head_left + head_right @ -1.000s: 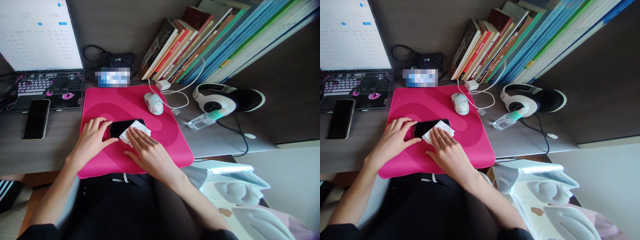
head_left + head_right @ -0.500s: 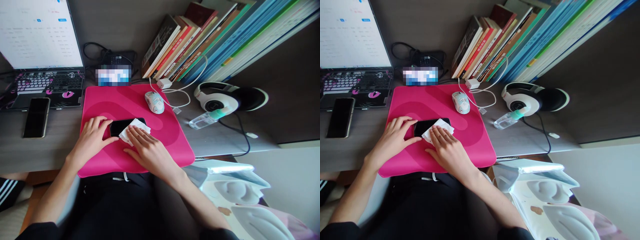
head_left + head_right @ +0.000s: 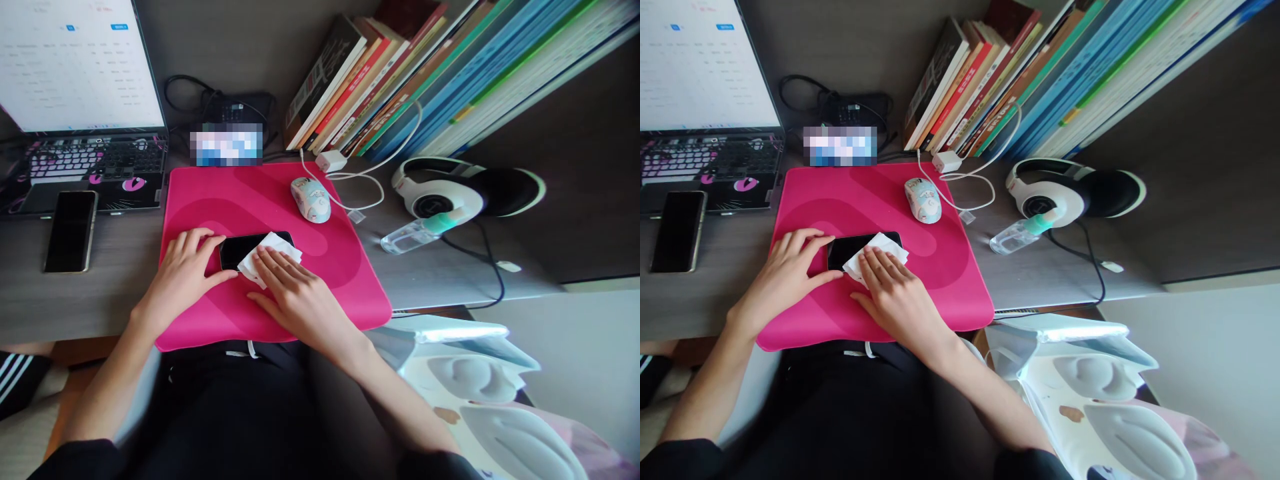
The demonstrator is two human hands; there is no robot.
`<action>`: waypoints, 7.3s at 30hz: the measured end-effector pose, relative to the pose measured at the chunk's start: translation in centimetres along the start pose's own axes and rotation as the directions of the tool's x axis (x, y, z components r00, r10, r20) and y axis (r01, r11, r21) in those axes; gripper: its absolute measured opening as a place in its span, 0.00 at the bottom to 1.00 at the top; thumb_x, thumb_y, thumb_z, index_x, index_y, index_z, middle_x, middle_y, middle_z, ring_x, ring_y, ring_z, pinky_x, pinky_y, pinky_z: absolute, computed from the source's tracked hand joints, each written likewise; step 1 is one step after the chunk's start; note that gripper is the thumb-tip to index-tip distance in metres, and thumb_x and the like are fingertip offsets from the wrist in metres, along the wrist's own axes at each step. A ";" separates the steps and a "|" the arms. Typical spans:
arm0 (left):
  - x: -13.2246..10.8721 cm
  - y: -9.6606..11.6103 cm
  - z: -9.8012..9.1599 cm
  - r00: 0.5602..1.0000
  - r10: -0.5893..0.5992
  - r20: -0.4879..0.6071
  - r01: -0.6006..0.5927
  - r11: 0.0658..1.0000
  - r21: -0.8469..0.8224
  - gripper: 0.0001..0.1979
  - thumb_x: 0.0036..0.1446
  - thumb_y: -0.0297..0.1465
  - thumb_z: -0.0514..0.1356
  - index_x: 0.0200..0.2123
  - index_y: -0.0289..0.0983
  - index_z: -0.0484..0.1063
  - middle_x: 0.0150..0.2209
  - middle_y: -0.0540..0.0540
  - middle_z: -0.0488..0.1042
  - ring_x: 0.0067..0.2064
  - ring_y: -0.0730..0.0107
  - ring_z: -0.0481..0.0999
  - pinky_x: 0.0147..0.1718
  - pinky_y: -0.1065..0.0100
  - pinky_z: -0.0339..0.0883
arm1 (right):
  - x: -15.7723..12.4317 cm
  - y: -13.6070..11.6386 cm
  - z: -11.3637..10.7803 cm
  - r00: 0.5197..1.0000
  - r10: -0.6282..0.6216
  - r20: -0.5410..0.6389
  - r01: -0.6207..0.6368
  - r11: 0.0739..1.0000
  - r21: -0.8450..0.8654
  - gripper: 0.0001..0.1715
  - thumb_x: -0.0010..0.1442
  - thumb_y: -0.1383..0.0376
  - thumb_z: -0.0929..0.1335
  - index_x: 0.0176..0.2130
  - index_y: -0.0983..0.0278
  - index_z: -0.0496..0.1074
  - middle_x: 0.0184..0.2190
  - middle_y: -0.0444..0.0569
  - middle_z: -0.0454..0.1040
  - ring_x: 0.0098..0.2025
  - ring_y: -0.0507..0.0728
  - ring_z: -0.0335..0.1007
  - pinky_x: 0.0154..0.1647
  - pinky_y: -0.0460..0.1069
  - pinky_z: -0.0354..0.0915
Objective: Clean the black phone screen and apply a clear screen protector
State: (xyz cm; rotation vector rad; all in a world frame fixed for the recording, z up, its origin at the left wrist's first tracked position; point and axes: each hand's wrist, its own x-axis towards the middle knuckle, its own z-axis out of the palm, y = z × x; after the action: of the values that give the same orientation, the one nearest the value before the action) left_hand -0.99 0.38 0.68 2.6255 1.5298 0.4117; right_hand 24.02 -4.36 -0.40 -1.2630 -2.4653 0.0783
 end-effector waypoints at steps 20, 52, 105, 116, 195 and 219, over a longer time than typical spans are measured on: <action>0.1 0.2 -0.1 1.000 0.002 0.006 -0.002 1.000 0.027 0.32 0.68 0.48 0.65 0.68 0.40 0.67 0.64 0.36 0.69 0.62 0.43 0.71 0.63 0.45 0.67 | 0.0 0.1 0.1 1.000 0.000 -0.007 0.000 1.000 -0.014 0.31 0.76 0.59 0.66 0.70 0.74 0.68 0.71 0.68 0.67 0.73 0.69 0.66 0.74 0.64 0.66; 0.1 0.4 -0.3 1.000 0.016 0.005 -0.016 0.999 0.039 0.32 0.68 0.49 0.64 0.68 0.38 0.67 0.64 0.35 0.70 0.61 0.44 0.71 0.63 0.46 0.68 | 0.0 0.2 0.3 0.999 -0.030 -0.040 0.030 0.999 -0.020 0.31 0.76 0.59 0.66 0.70 0.75 0.68 0.70 0.69 0.68 0.72 0.68 0.66 0.74 0.63 0.67; 0.1 0.5 -0.3 1.000 -0.003 0.022 0.002 1.000 0.018 0.31 0.68 0.47 0.65 0.68 0.40 0.66 0.63 0.35 0.69 0.62 0.42 0.70 0.63 0.44 0.66 | 0.0 0.1 0.3 0.999 -0.022 -0.026 0.021 1.000 -0.012 0.32 0.76 0.60 0.67 0.70 0.77 0.68 0.70 0.70 0.68 0.73 0.69 0.66 0.73 0.64 0.66; 0.1 0.6 -0.3 1.000 -0.003 0.026 0.002 1.000 0.024 0.32 0.68 0.47 0.65 0.68 0.39 0.67 0.63 0.35 0.70 0.62 0.43 0.70 0.64 0.45 0.66 | 0.0 0.1 0.1 1.000 -0.020 -0.020 0.020 1.000 -0.016 0.31 0.76 0.60 0.67 0.69 0.77 0.68 0.69 0.70 0.68 0.72 0.69 0.66 0.73 0.63 0.67; 0.2 0.0 -0.5 1.000 0.031 0.002 -0.031 0.999 0.009 0.31 0.69 0.47 0.64 0.69 0.41 0.66 0.64 0.35 0.70 0.64 0.43 0.71 0.65 0.43 0.66 | 0.9 4.6 0.7 0.990 0.139 -0.036 -0.137 0.990 0.037 0.37 0.77 0.53 0.65 0.74 0.73 0.62 0.75 0.65 0.61 0.77 0.67 0.56 0.77 0.64 0.60; 0.0 0.1 -0.6 1.000 0.010 0.009 -0.009 1.000 -0.009 0.31 0.71 0.49 0.61 0.70 0.41 0.64 0.64 0.35 0.70 0.64 0.43 0.70 0.63 0.43 0.66 | 1.9 4.1 1.3 0.995 0.096 -0.027 -0.094 0.993 0.070 0.40 0.78 0.51 0.63 0.76 0.71 0.57 0.75 0.67 0.60 0.79 0.68 0.51 0.77 0.68 0.58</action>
State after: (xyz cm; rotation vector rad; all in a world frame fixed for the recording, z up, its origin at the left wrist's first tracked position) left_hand -1.08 0.31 1.31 2.6255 1.5101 0.4054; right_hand 25.78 -0.26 -1.89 -1.3423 -2.3555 0.1664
